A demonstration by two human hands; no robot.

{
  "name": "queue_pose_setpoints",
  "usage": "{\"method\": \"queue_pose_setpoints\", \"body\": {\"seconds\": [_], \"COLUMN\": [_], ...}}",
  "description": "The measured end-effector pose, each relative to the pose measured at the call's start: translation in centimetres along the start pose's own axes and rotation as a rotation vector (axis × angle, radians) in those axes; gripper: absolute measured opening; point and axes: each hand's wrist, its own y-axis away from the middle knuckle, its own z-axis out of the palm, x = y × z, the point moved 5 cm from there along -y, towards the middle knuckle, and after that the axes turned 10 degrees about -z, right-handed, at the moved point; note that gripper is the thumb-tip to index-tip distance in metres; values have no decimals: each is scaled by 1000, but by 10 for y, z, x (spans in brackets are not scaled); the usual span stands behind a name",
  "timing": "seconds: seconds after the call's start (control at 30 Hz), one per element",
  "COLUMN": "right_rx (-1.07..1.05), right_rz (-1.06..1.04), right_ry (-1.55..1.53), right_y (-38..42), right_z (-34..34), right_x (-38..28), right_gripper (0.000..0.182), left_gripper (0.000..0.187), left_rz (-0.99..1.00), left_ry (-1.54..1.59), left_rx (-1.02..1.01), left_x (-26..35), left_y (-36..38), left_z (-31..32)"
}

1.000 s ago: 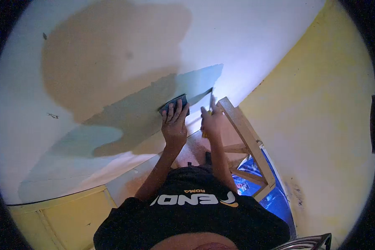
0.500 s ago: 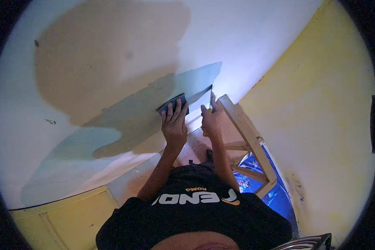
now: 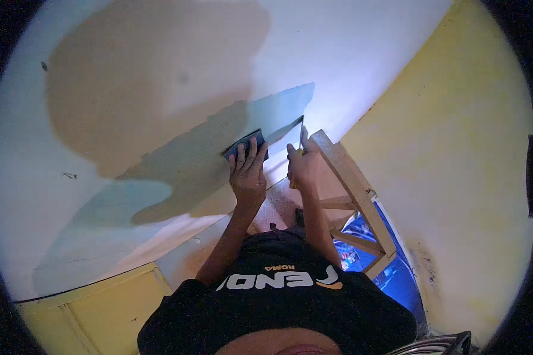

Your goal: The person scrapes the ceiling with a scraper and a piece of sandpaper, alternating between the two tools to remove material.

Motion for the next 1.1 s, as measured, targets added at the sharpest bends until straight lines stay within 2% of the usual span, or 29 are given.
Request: {"method": "queue_pose_setpoints", "body": {"seconds": [0.1, 0.2, 0.23, 0.33, 0.37, 0.47, 0.5, 0.63, 0.77, 0.87, 0.93, 0.97, 1.1], "right_rx": [11, 78, 36, 67, 103, 167, 105, 30, -12, 103, 121, 99, 125], "right_rz": [-223, -339, -139, -206, -407, -620, -408, -241, -95, -400, -429, -350, -482], "right_ry": [83, 104, 65, 14, 103, 343, 206, 48, 82, 320, 333, 267, 180], "right_y": [-5, -7, -6, -13, -15, -12, -13, -10, -1, -13, -13, -14, -18], "right_z": [10, 10, 2, 2, 9, 3, -1, 3, -1, 7, 7, 4, 8], "right_x": [28, 33, 12, 33, 55, 27, 18, 27, 5, 41, 33, 34, 50], "right_gripper": [68, 66, 65, 64, 65, 67, 67, 68, 68, 69, 68, 68, 67], "left_gripper": [57, 57, 58, 59, 59, 59, 59, 59, 57, 56, 55, 54, 53], "left_rz": [-26, -14, -10, -8, -6, -2, -7, -17, -34, -16, -1, -13, -21], "left_ry": [-14, -3, 5, -4, -14, -22, -11, -10, -2, -7, -26, -18, -9], "left_rx": [-41, -28, -19, -19, -15, -19, -21, -34, -50, -31, -10, -23, -16], "left_x": [3, 1, 0, 0, 0, -3, -3, 0, 1, 2, 3, 2, 1], "left_y": [1, -3, 0, 0, -2, 0, 0, 1, 6, 0, 0, 4, 0], "left_z": [-5, -2, -2, -2, -1, 2, 2, -3, -3, -4, -4, -3, -1]}}
